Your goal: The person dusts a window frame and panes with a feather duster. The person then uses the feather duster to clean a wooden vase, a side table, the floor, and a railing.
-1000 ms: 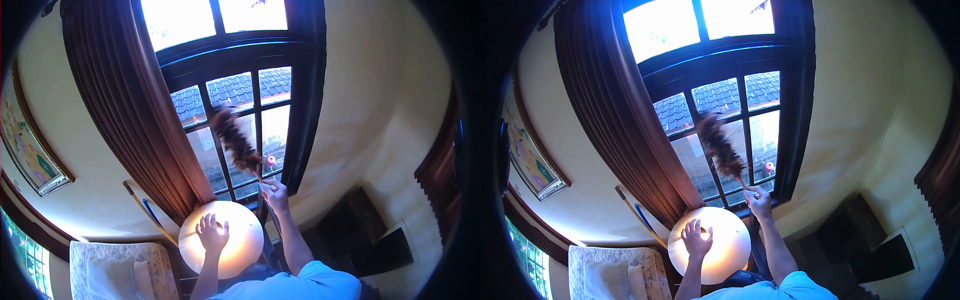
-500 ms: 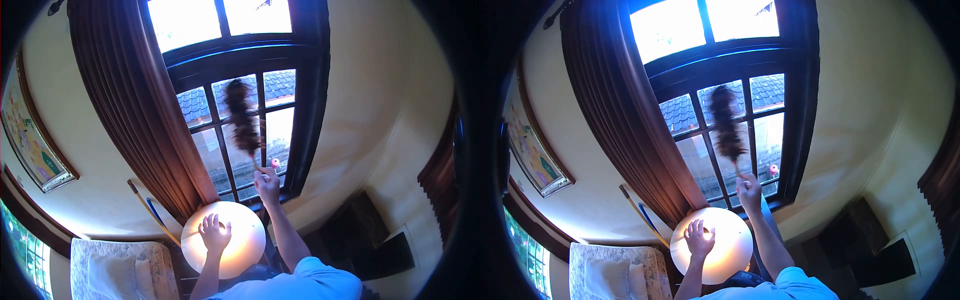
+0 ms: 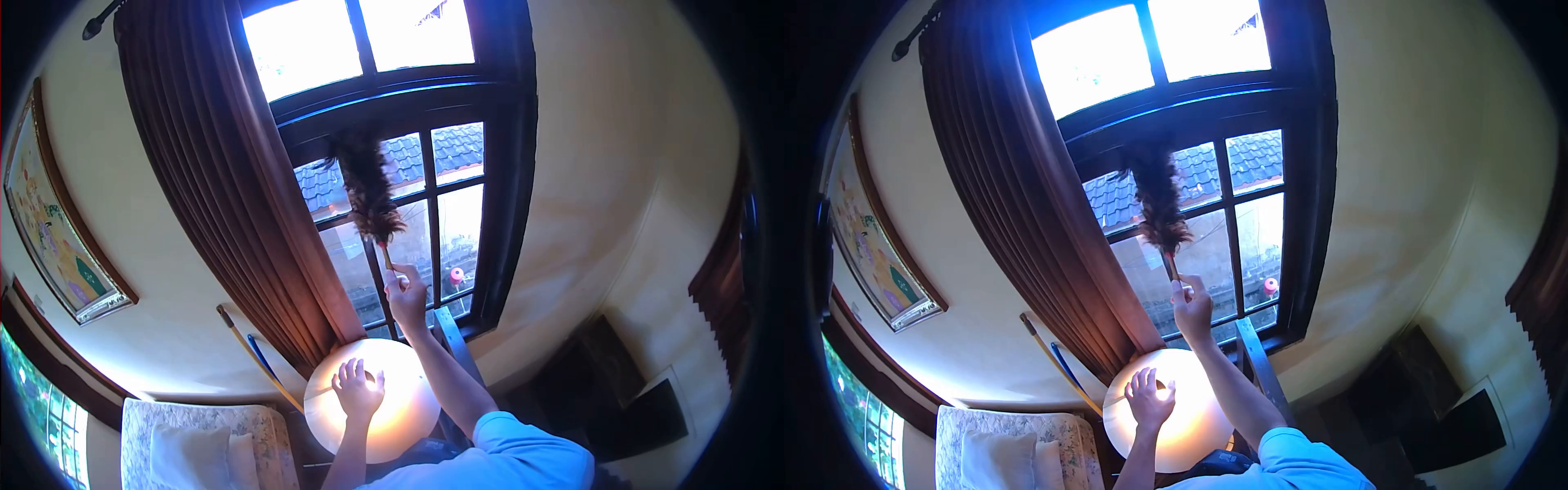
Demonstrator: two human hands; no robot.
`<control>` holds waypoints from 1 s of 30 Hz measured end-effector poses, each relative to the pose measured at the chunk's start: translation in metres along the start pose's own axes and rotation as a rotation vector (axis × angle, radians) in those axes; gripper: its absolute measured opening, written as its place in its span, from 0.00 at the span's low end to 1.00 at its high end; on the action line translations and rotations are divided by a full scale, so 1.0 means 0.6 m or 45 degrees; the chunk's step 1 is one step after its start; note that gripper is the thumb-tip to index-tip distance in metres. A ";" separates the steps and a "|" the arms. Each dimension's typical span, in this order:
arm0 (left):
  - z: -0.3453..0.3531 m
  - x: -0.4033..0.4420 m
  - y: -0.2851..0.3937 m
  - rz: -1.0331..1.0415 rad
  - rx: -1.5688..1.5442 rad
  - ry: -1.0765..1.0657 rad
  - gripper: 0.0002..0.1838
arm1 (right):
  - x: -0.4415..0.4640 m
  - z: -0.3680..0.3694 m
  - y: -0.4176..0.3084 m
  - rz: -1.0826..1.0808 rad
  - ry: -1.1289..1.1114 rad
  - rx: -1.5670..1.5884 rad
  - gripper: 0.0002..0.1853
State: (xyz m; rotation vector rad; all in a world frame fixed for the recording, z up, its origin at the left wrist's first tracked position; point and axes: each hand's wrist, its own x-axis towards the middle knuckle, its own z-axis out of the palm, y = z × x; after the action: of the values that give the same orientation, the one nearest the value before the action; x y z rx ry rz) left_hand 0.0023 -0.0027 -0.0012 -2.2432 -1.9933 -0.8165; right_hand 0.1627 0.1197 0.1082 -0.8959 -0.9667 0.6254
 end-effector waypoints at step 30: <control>-0.011 -0.001 0.010 -0.017 -0.032 0.024 0.31 | -0.080 0.030 0.042 -0.191 -0.465 -0.488 0.09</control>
State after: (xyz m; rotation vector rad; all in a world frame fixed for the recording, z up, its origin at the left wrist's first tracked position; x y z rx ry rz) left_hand 0.0058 -0.0065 0.0064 -2.2286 -2.0035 -0.8658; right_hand 0.1234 0.1008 0.0712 -1.0528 -1.5040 0.4909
